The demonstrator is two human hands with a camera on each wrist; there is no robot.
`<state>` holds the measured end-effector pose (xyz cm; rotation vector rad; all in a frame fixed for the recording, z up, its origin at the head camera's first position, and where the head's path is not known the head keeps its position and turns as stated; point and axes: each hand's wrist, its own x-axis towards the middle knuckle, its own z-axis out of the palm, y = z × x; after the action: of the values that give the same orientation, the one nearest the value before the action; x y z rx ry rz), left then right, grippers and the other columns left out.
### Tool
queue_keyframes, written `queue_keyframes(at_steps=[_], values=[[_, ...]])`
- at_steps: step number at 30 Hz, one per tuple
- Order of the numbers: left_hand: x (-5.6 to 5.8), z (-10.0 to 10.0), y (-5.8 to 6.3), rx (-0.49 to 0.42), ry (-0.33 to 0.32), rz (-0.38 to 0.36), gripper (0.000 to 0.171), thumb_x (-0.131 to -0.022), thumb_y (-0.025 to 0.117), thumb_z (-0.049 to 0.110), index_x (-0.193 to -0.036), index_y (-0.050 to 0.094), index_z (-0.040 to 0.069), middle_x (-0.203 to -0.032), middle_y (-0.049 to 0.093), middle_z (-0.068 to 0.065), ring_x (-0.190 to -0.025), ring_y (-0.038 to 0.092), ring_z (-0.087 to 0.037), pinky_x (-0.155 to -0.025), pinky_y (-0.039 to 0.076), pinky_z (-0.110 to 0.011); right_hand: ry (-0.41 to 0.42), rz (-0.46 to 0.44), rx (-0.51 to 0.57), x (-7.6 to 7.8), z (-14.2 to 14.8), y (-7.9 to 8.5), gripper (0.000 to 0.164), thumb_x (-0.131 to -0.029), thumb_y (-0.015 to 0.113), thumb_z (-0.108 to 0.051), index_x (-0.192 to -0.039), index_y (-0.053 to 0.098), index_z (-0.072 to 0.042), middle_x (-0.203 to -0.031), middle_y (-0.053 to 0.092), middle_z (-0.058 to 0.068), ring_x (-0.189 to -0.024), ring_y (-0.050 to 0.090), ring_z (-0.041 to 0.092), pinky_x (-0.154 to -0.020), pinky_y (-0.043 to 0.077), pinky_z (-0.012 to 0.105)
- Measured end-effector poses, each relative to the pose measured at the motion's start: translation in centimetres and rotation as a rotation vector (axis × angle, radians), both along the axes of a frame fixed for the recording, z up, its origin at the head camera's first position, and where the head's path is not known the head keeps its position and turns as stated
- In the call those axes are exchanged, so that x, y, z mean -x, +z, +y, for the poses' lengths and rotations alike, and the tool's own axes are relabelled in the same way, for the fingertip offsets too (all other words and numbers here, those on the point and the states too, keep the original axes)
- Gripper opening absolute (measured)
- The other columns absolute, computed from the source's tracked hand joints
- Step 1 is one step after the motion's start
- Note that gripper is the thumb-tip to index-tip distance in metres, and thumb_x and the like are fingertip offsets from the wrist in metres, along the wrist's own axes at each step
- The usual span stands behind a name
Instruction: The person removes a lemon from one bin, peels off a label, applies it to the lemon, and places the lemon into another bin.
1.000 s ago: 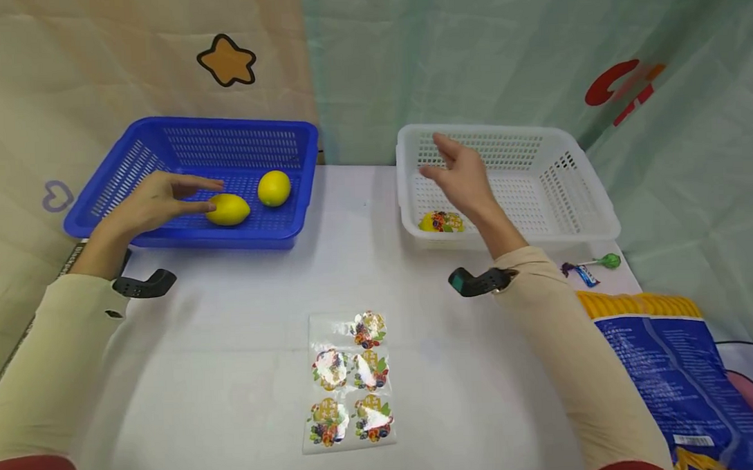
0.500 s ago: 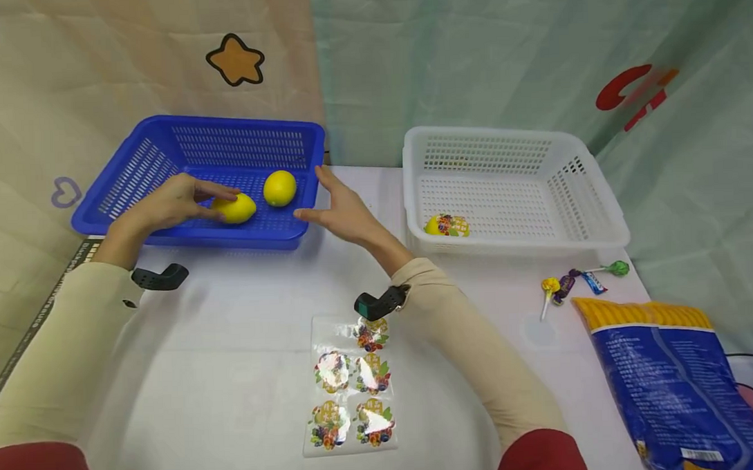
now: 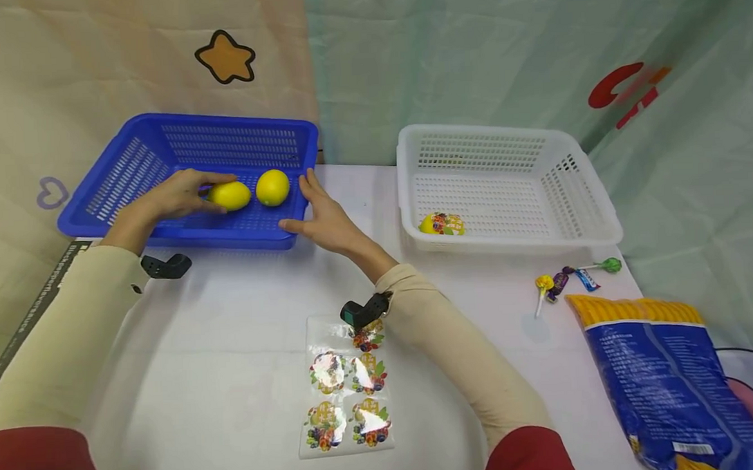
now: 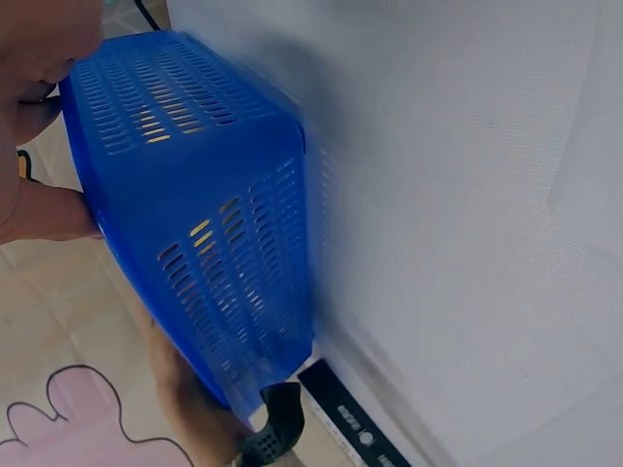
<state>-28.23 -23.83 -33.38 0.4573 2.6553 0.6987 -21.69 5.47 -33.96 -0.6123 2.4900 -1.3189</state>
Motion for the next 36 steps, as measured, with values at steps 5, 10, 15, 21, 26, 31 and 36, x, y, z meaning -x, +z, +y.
queue_keyframes(at_steps=[5, 10, 15, 21, 26, 31, 36], values=[[0.0, -0.1, -0.1, -0.002, -0.014, 0.034, 0.058, -0.092, 0.068, 0.004, -0.145, 0.045, 0.001, -0.145, 0.041, -0.031, -0.132, 0.036, -0.048, -0.112, 0.027, -0.06, 0.003, 0.006, -0.001, 0.0, 0.0, -0.1, 0.09, -0.093, 0.068, -0.032, -0.157, 0.011, -0.007, -0.164, -0.007, 0.002, -0.149, -0.001, 0.015, -0.121, 0.008, 0.034], [-1.0, -0.6, 0.4, -0.042, 0.001, 0.073, 0.059, -0.093, 0.067, 0.004, -0.147, 0.044, 0.003, -0.146, 0.041, -0.029, -0.132, 0.036, -0.047, -0.112, 0.028, -0.06, 0.006, -0.004, -0.01, 0.0, 0.0, -0.2, 0.09, -0.093, 0.068, -0.032, -0.157, 0.01, -0.008, -0.164, -0.007, 0.001, -0.149, -0.001, 0.015, -0.121, 0.008, 0.036], [-2.5, -0.7, 1.8, -0.119, -0.001, 0.16, 0.06, -0.092, 0.068, 0.003, -0.147, 0.045, 0.006, -0.145, 0.045, -0.025, -0.131, 0.04, -0.044, -0.11, 0.033, -0.058, 0.003, -0.003, -0.015, -0.1, 0.1, -0.1, 0.09, -0.093, 0.068, -0.033, -0.157, 0.01, -0.008, -0.164, -0.007, 0.001, -0.15, -0.001, 0.015, -0.121, 0.008, 0.036], [-4.6, -0.2, 3.8, -0.246, -0.042, 0.206, 0.062, -0.09, 0.069, 0.002, -0.147, 0.047, 0.012, -0.149, 0.045, -0.015, -0.137, 0.04, -0.037, -0.111, 0.036, -0.047, 0.006, -0.001, -0.017, -0.1, 0.2, 0.2, 0.09, -0.093, 0.068, -0.033, -0.157, 0.011, -0.008, -0.164, -0.006, 0.001, -0.15, 0.0, 0.017, -0.121, 0.009, 0.038], [-5.8, 1.2, 4.7, -0.382, -0.134, 0.204, 0.062, -0.089, 0.07, -0.001, -0.146, 0.049, 0.012, -0.147, 0.048, -0.011, -0.136, 0.042, -0.031, -0.106, 0.041, -0.025, -0.001, 0.007, -0.031, 0.0, 0.3, 0.2, 0.091, -0.092, 0.069, -0.035, -0.157, 0.012, -0.008, -0.164, -0.005, 0.0, -0.15, 0.002, 0.017, -0.121, 0.01, 0.038], [-6.9, 3.2, 5.0, -0.475, -0.237, 0.189, 0.062, -0.088, 0.07, -0.004, -0.145, 0.05, 0.009, -0.146, 0.049, -0.012, -0.134, 0.045, -0.031, -0.102, 0.043, -0.022, 0.006, 0.009, -0.038, 0.2, 0.7, 0.3, 0.093, -0.091, 0.071, -0.037, -0.157, 0.013, -0.008, -0.165, -0.001, 0.001, -0.15, 0.006, 0.016, -0.121, 0.012, 0.037], [-7.4, 4.8, 4.6, -0.502, -0.308, 0.188, 0.063, -0.087, 0.07, -0.005, -0.145, 0.049, 0.008, -0.147, 0.049, -0.011, -0.133, 0.046, -0.031, -0.104, 0.044, -0.03, 0.067, -0.003, 0.044, 0.1, 1.5, 0.7, 0.094, -0.089, 0.074, -0.032, -0.157, 0.014, -0.008, -0.165, 0.003, 0.001, -0.149, 0.011, 0.012, -0.12, 0.017, 0.031]])
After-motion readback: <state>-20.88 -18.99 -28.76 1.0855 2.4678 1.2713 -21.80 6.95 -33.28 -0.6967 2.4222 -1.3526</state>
